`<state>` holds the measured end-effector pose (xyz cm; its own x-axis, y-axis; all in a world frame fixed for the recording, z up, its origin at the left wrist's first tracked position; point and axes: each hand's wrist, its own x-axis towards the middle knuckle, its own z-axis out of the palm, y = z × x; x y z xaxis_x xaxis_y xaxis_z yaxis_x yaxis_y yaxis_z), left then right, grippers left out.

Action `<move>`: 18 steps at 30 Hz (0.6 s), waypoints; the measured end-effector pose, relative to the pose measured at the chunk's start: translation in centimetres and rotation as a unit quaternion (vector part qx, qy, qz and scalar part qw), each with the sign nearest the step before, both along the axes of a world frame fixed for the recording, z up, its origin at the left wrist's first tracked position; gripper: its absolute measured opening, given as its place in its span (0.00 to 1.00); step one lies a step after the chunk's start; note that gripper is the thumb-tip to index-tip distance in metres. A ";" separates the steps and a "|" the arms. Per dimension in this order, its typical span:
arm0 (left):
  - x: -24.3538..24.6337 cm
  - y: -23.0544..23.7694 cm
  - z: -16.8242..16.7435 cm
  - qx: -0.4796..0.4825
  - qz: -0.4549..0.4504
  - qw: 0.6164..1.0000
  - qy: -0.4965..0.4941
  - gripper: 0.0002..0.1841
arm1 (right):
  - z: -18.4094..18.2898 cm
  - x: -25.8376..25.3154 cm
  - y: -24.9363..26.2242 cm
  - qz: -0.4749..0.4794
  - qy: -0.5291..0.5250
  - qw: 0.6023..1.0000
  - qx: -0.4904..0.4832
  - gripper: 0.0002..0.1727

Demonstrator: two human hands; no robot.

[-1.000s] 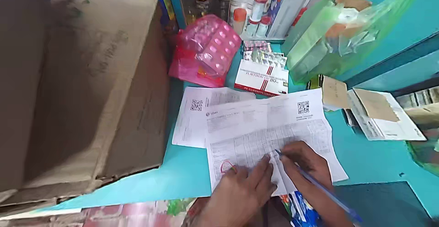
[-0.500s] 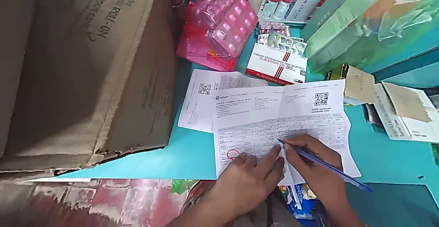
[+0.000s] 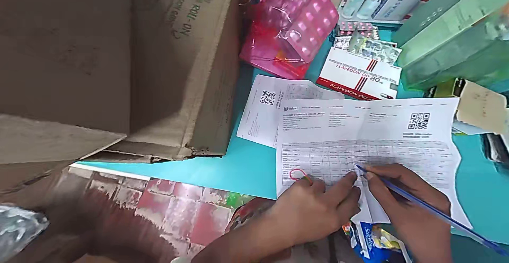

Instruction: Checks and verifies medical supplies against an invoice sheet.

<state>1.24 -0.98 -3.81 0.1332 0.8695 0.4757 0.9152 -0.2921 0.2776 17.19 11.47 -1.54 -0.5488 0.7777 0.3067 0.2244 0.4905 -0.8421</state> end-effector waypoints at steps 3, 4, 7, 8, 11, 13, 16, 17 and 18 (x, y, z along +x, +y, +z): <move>0.0 0.0 0.1 -0.005 -0.005 1.000 0.009 0.15 | 0.1 0.1 0.1 0.000 0.006 1.000 -0.003 0.05; -0.1 0.0 0.2 -0.007 -0.006 1.000 0.017 0.15 | 0.1 0.1 0.1 -0.002 0.006 1.000 -0.001 0.05; -0.1 -0.1 0.2 -0.009 -0.006 1.000 0.018 0.15 | 0.1 0.2 0.2 -0.002 0.011 1.000 -0.003 0.05; 0.0 -0.1 0.2 -0.010 -0.005 1.000 0.008 0.15 | 0.1 0.2 0.3 0.000 0.014 1.000 -0.007 0.05; 0.4 0.0 0.4 -0.011 0.010 1.000 -0.009 0.14 | 0.2 0.3 0.4 0.005 0.022 1.000 -0.017 0.06; 0.9 -0.1 0.7 -0.015 0.023 1.000 -0.006 0.15 | 0.3 0.4 0.4 0.009 0.021 1.000 -0.019 0.06; 1.5 -0.2 0.9 -0.012 0.042 0.999 0.015 0.14 | 0.3 0.4 0.5 0.009 0.025 0.999 -0.024 0.07; 1.7 -0.3 0.9 -0.014 0.044 0.999 0.021 0.14 | 0.2 0.5 0.5 0.006 0.029 0.999 -0.026 0.07; 1.9 -0.3 1.0 -0.016 0.045 0.999 0.024 0.14 | 0.2 0.5 0.6 0.004 0.032 0.999 -0.029 0.07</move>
